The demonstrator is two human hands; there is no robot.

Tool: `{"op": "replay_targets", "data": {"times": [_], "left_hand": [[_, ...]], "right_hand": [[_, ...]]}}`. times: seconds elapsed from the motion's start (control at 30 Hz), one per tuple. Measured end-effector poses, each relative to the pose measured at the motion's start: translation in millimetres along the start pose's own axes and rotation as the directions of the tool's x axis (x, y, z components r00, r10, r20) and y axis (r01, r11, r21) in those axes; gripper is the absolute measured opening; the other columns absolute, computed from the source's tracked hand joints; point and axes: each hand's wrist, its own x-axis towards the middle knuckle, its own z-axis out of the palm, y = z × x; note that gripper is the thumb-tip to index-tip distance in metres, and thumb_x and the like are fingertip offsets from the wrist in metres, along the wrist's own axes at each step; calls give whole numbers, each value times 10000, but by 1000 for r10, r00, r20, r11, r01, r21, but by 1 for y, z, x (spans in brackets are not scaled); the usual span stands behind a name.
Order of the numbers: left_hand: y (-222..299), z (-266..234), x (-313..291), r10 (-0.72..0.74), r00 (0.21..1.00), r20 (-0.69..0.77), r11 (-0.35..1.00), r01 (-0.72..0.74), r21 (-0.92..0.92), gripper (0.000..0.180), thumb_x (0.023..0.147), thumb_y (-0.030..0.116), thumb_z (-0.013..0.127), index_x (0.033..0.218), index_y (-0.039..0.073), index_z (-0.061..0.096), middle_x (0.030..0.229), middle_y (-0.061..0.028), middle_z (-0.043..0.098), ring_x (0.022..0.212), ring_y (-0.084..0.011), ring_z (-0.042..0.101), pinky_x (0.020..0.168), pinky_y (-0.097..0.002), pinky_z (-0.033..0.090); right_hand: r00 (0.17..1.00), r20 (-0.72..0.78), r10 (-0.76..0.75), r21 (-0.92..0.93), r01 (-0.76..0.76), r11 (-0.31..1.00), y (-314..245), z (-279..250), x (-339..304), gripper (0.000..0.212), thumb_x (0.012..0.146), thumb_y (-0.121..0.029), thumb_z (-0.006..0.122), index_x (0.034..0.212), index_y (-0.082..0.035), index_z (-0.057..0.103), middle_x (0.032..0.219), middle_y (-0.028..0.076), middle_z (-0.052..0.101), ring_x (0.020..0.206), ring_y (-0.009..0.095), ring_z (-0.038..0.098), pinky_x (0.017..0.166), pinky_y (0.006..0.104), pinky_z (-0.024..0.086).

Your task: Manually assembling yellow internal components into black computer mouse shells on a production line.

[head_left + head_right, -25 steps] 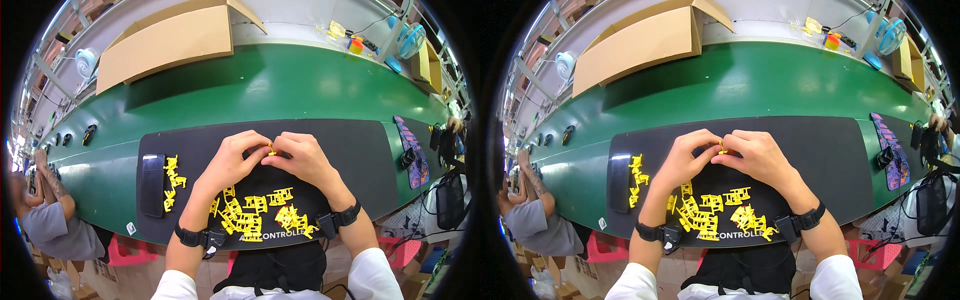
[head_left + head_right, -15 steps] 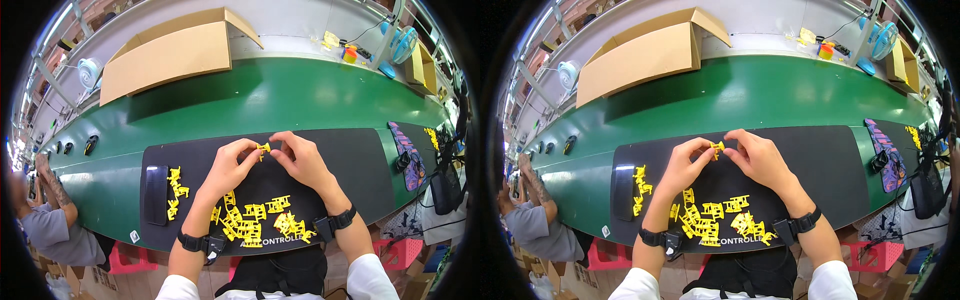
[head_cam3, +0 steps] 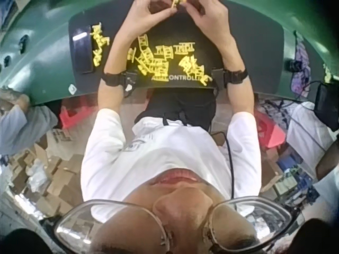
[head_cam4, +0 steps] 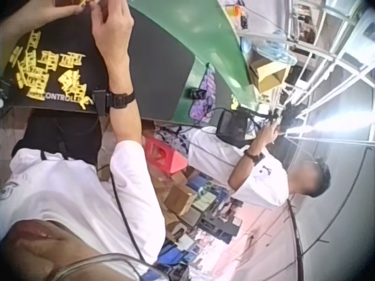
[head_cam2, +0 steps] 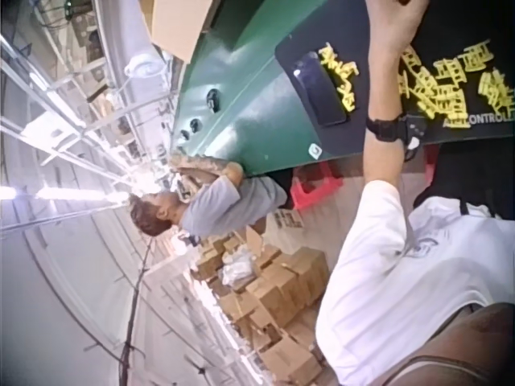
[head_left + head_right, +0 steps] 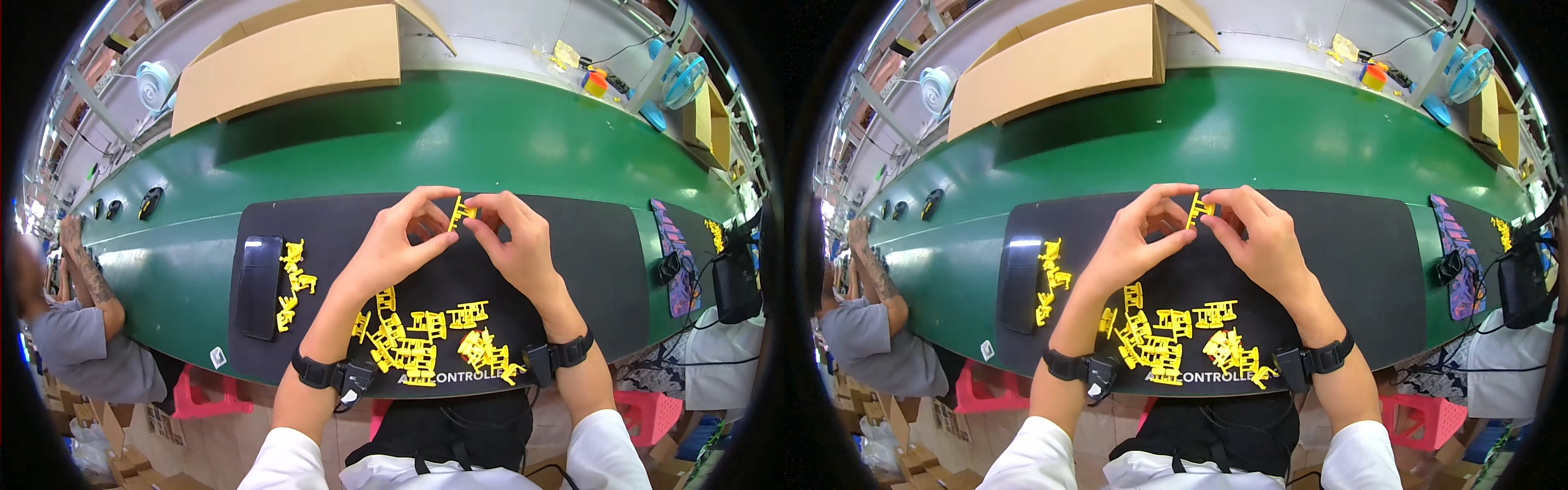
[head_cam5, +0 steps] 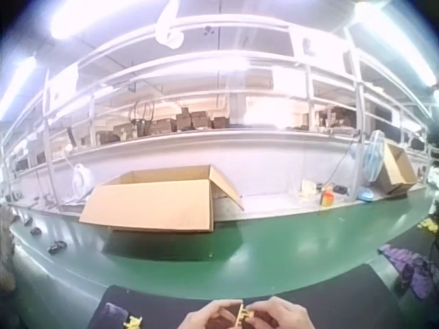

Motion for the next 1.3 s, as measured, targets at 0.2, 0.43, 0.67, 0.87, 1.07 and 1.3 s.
{"op": "replay_targets", "data": {"times": [0.2,0.43,0.67,0.87,1.07,1.3], "left_hand": [[-4,0,1,48,999,-10,996,-47,77,484,929,22,730,1399,56,620,951,-73,730,873,-133,702,824,-296,570],[-11,3,-2,128,990,-54,970,-114,215,516,917,17,715,1423,100,664,919,-85,737,747,-123,662,735,-290,565],[-13,5,-2,203,977,-63,919,-168,357,544,885,25,718,1418,119,671,827,-130,661,694,-204,627,699,-334,536],[-5,3,-8,189,980,-59,876,-141,462,545,881,39,722,1419,112,663,802,-147,618,710,-275,639,689,-385,528],[-10,11,-2,121,991,-61,942,-95,323,486,915,31,730,1396,33,658,819,-107,708,674,-176,658,684,-329,555],[-12,4,2,-28,998,-62,998,32,63,307,973,51,696,1269,-31,675,945,-100,770,824,-125,726,744,-290,575]], "right_hand": [[999,-27,-43,-9,43,999,-1,1,2,254,889,-18,798,1124,-43,705,887,65,686,665,150,686,597,283,545],[998,-37,-52,-77,49,996,-2,1,5,237,882,-20,803,1094,-40,699,895,73,697,648,169,685,576,290,536],[999,-21,-39,-63,38,997,1,3,1,235,880,-14,794,1094,-27,699,879,83,686,657,185,696,591,309,554],[999,32,-21,-37,22,999,-3,7,2,230,892,-42,789,1097,-29,687,876,90,656,675,205,689,610,333,564],[995,47,89,29,-90,996,4,3,-2,259,896,-53,799,1122,-20,678,928,88,675,721,180,700,644,317,576],[997,46,68,107,-73,992,1,4,0,206,922,-37,744,1113,-17,669,968,111,688,735,203,705,646,332,577]]}}
